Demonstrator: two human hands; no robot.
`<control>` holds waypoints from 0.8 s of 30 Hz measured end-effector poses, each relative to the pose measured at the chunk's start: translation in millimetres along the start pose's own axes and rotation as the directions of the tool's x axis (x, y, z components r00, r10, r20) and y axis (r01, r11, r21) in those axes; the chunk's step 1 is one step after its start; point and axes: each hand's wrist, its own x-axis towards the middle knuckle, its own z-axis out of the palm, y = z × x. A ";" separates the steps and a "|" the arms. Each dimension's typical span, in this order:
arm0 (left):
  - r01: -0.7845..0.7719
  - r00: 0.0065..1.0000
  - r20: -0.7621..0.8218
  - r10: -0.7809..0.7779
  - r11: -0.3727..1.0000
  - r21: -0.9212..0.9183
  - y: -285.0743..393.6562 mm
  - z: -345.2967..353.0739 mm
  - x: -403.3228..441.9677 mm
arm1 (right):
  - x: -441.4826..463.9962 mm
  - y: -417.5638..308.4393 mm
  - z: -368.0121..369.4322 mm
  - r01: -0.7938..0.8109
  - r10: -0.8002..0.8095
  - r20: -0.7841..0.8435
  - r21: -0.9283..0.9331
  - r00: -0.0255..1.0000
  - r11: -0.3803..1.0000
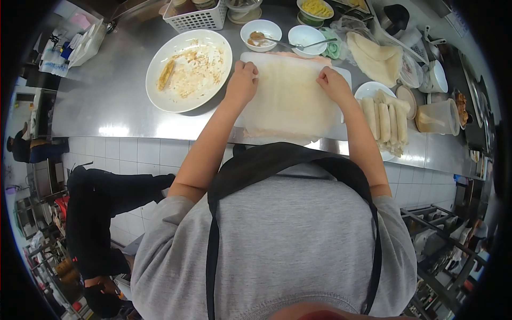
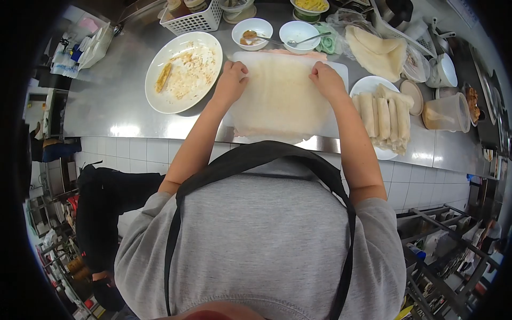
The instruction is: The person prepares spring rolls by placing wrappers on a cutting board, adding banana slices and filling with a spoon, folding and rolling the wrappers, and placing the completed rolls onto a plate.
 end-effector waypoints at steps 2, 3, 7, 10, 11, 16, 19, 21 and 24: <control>0.003 1.000 0.006 -0.003 0.998 -0.067 0.8 3.6 2.5 | 6.6 15.1 8.1 0.020 -0.023 -0.052 -0.057 0.998 0.998; 0.003 1.000 0.010 -0.002 0.991 -0.135 2.3 4.6 4.8 | 8.9 13.3 7.8 0.036 -0.048 -0.105 -0.115 0.993 0.993; -0.044 0.999 -0.013 0.043 0.997 -0.065 13.1 4.3 5.5 | 0.5 2.0 -10.6 -0.066 0.019 -0.234 -0.193 0.972 0.979; -0.157 0.979 -0.116 0.168 0.982 0.104 28.8 -19.9 -7.1 | 4.5 -32.0 -34.4 0.002 -0.066 -0.237 -0.264 0.969 0.965; -0.171 0.975 -0.133 0.178 0.983 0.061 33.2 -32.0 -13.1 | 12.6 -53.5 -36.5 0.162 -0.265 -0.379 -0.282 0.887 0.946; -0.027 0.968 -0.250 0.007 0.996 -0.079 12.8 -80.8 -62.3 | 74.6 -183.0 5.9 0.792 -0.828 -0.212 -0.246 0.519 0.559; 0.086 0.938 -0.326 -0.117 0.990 -0.110 -11.7 -108.9 -96.4 | 96.6 -264.3 53.4 0.884 -0.891 0.061 -0.174 0.450 0.434; 0.221 0.886 -0.402 -0.233 0.972 -0.076 -29.2 -123.5 -117.6 | 119.1 -301.0 95.1 0.908 -0.905 0.117 -0.149 0.409 0.392; 0.303 0.847 -0.438 -0.301 0.951 -0.068 -51.0 -137.4 -147.4 | 140.8 -331.5 136.3 0.918 -0.898 0.202 -0.161 0.391 0.363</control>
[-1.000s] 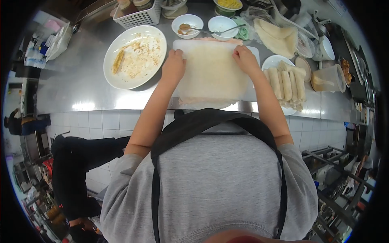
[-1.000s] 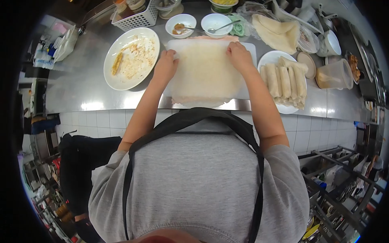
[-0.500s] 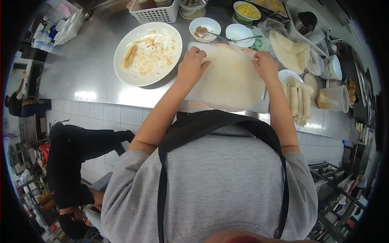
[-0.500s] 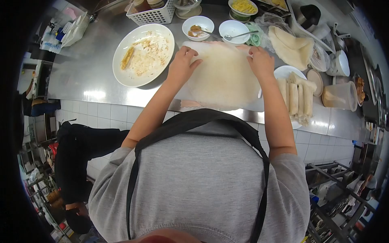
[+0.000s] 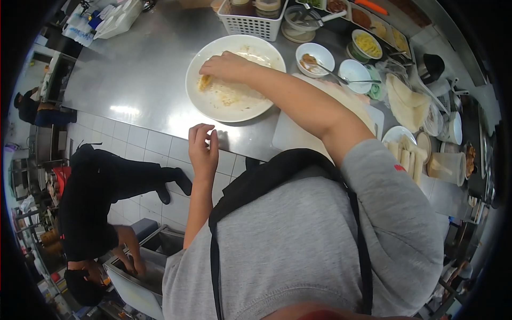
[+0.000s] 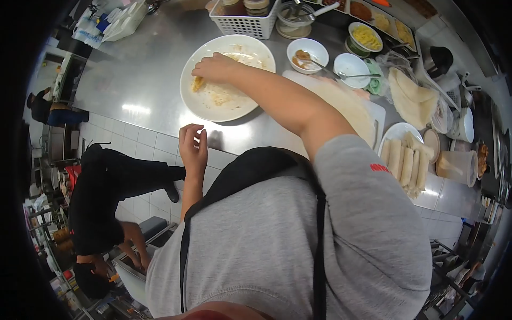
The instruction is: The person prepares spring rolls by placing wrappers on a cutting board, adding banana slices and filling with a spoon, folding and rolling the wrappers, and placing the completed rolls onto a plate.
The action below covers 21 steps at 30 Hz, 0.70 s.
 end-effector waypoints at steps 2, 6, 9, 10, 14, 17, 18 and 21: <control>0.010 0.999 -0.032 -0.009 1.000 0.019 -8.8 -11.7 -7.9 | 15.7 4.4 12.0 0.008 -0.005 0.065 -0.039 0.998 0.999; 0.061 0.995 -0.076 -0.058 0.998 0.032 -23.7 -21.4 -18.1 | 16.2 12.1 5.6 0.049 -0.046 0.115 -0.019 0.992 0.999; 0.082 0.995 -0.058 -0.080 0.996 0.039 -28.0 -23.0 -19.1 | 12.6 9.9 -0.5 -0.069 0.047 0.172 0.126 0.984 0.990; 0.069 0.997 -0.049 -0.067 0.997 0.036 -27.2 -22.7 -16.5 | 12.3 9.5 0.1 -0.126 0.086 0.224 0.170 0.971 0.977; -0.021 1.000 -0.020 0.020 1.000 -0.002 -17.9 -19.2 -2.6 | -1.8 13.8 -0.4 -0.297 0.182 0.328 0.346 0.927 0.890; -0.035 0.999 -0.001 0.035 0.998 -0.061 -10.2 -11.8 5.4 | -28.6 17.2 -25.1 -0.459 0.195 0.433 0.671 0.880 0.582; -0.047 0.999 0.011 0.048 0.997 -0.062 -4.6 -9.7 8.0 | -43.8 18.9 -34.7 -0.478 0.222 0.435 0.667 0.873 0.571; -0.091 0.994 0.053 0.097 0.990 -0.113 11.5 -1.6 11.7 | -111.1 17.3 -69.5 -0.466 0.255 0.412 0.858 0.875 0.214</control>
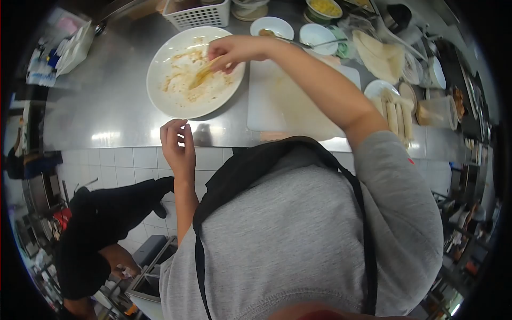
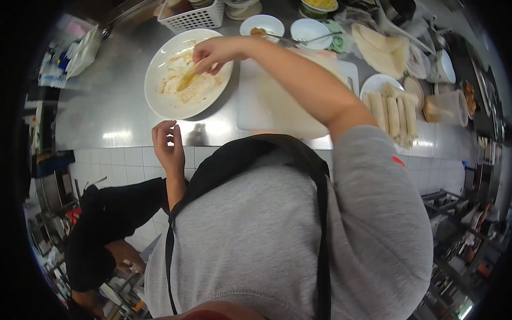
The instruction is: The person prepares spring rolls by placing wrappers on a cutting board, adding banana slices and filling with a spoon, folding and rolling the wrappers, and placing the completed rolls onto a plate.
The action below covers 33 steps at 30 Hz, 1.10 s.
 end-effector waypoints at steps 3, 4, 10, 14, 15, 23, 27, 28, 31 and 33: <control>-0.047 0.997 0.061 0.051 0.997 -0.065 12.8 13.4 2.3 | -98.4 2.1 -19.7 -0.008 0.005 -0.148 -0.019 0.989 1.000; -0.050 0.996 0.071 0.055 0.996 -0.071 16.8 18.9 2.1 | -129.6 12.0 -24.3 -0.039 0.041 -0.222 0.012 0.974 0.999; -0.149 0.956 0.230 0.182 0.977 -0.155 42.0 58.6 5.3 | -240.9 85.0 -16.1 -0.142 0.234 -0.507 0.212 0.829 0.967; -0.176 0.920 0.315 0.232 0.965 -0.197 57.7 82.1 8.7 | -240.7 107.3 10.5 0.037 -0.057 -0.697 -0.044 0.715 0.998; -0.179 0.920 0.314 0.234 0.964 -0.197 60.9 86.8 9.0 | -241.1 106.8 17.0 0.039 -0.060 -0.697 -0.046 0.714 0.998; -0.215 0.893 0.353 0.278 0.954 -0.209 62.2 96.8 1.3 | -258.1 101.7 33.9 -0.040 -0.329 -0.587 -0.526 0.739 0.850; -0.201 0.901 0.351 0.255 0.962 -0.182 54.4 97.1 -5.5 | -212.3 63.3 -4.5 -0.049 -0.531 -0.518 -0.745 0.670 0.665; -0.252 0.892 0.335 0.302 0.950 -0.185 56.4 100.4 -0.5 | -191.1 57.9 -19.0 -0.152 -0.533 -0.529 -0.789 0.660 0.596; -0.258 0.907 0.295 0.299 0.951 -0.172 69.5 113.3 32.6 | -126.0 38.0 -51.5 -0.400 -0.355 -0.605 -0.767 0.713 0.502; -0.187 0.940 0.252 0.230 0.966 -0.180 75.1 129.7 70.5 | -95.1 37.7 -66.4 -0.471 -0.312 -0.595 -0.791 0.740 0.390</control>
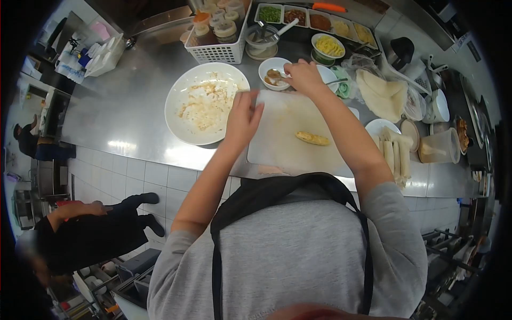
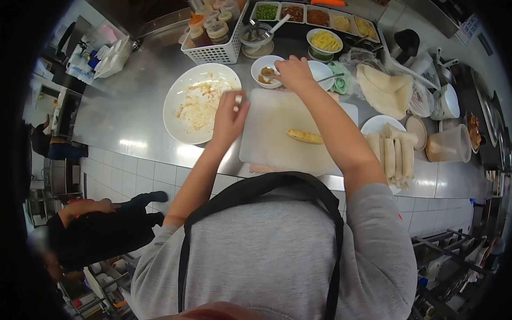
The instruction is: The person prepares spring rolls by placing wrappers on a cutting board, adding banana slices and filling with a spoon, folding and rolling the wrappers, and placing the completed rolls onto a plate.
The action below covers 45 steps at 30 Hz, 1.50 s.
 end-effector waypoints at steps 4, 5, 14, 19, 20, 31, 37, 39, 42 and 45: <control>-0.058 0.997 -0.034 0.067 0.976 0.209 -50.9 20.8 86.4 | 31.3 2.9 16.7 -0.056 0.096 0.233 -0.173 0.968 0.983; -0.066 0.998 -0.002 0.071 0.941 0.332 -67.7 29.7 102.5 | 35.5 4.0 21.9 -0.082 0.129 0.249 -0.190 0.960 0.978; 0.404 0.765 0.403 -0.502 0.862 0.306 -65.8 57.2 156.2 | 12.9 14.7 0.4 0.238 -0.210 0.191 -0.138 0.959 0.961; 0.161 0.925 0.290 -0.246 0.944 0.288 -79.5 57.6 140.7 | -7.4 18.2 -13.1 0.123 -0.122 0.019 -0.072 0.992 0.990; 0.160 0.924 0.292 -0.245 0.944 0.287 -83.6 58.0 138.0 | -13.1 15.4 -17.1 0.083 -0.086 -0.052 -0.063 0.995 0.995; 0.054 0.994 0.097 -0.051 0.998 -0.035 -15.5 43.0 59.6 | -104.1 -11.2 -31.3 0.026 -0.049 -0.179 -0.130 0.983 0.991; -0.001 0.989 0.150 0.017 0.994 -0.105 32.4 59.4 22.2 | -164.2 -7.3 -25.1 -0.143 0.136 -0.321 0.000 0.937 0.990; -0.008 0.983 0.179 0.039 0.986 -0.168 42.9 65.3 12.5 | -181.8 -7.9 -25.5 -0.178 0.172 -0.313 0.010 0.934 0.984; -0.049 0.969 0.228 0.095 0.978 -0.202 55.2 71.2 0.7 | -205.0 -10.2 -24.7 -0.231 0.223 -0.325 0.015 0.919 0.973; -0.108 0.951 0.269 0.156 0.977 -0.185 64.9 73.0 -9.4 | -220.2 -11.8 -23.4 -0.244 0.237 -0.347 0.024 0.907 0.969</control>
